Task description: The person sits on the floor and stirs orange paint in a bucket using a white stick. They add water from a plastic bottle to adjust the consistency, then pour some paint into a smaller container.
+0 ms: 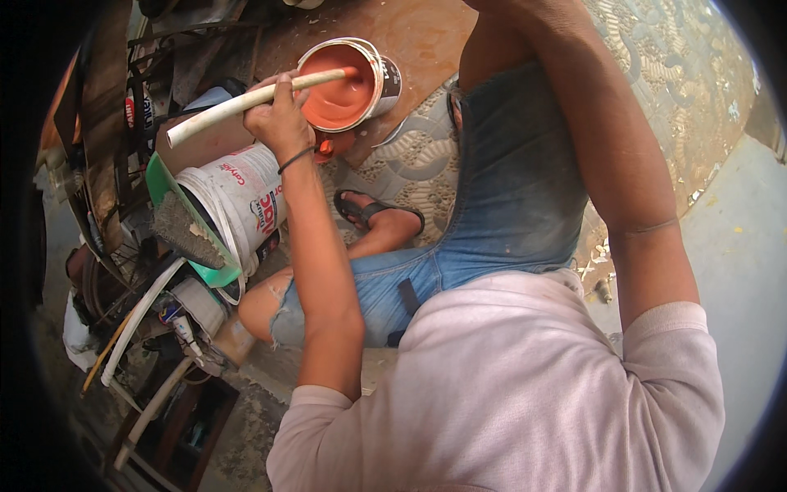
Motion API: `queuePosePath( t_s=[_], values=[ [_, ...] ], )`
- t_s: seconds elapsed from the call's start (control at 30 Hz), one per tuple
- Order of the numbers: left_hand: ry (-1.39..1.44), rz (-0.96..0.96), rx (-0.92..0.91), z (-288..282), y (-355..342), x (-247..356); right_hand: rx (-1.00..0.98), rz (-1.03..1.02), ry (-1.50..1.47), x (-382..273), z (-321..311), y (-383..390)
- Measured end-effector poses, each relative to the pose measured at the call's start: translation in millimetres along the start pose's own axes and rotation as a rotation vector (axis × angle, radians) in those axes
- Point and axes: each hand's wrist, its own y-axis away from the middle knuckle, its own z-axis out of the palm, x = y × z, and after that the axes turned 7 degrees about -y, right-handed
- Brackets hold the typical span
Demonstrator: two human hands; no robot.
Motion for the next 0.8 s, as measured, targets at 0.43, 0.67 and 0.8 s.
queuePosePath(
  t_s=[0.43,0.67,0.8],
  values=[
    [-0.014,0.020,-0.068,4.2,5.5,7.8,-0.016,-0.087,0.059,11.9,-2.6,-4.0],
    [-0.261,0.062,-0.006,-22.4,-8.4,-0.1,-0.015,-0.019,0.039,-0.2,-6.7,-1.1],
    [-0.191,-0.012,-0.082,-18.0,8.1,2.8,-0.019,-0.089,0.081,2.8,-5.6,1.3]
  ],
)
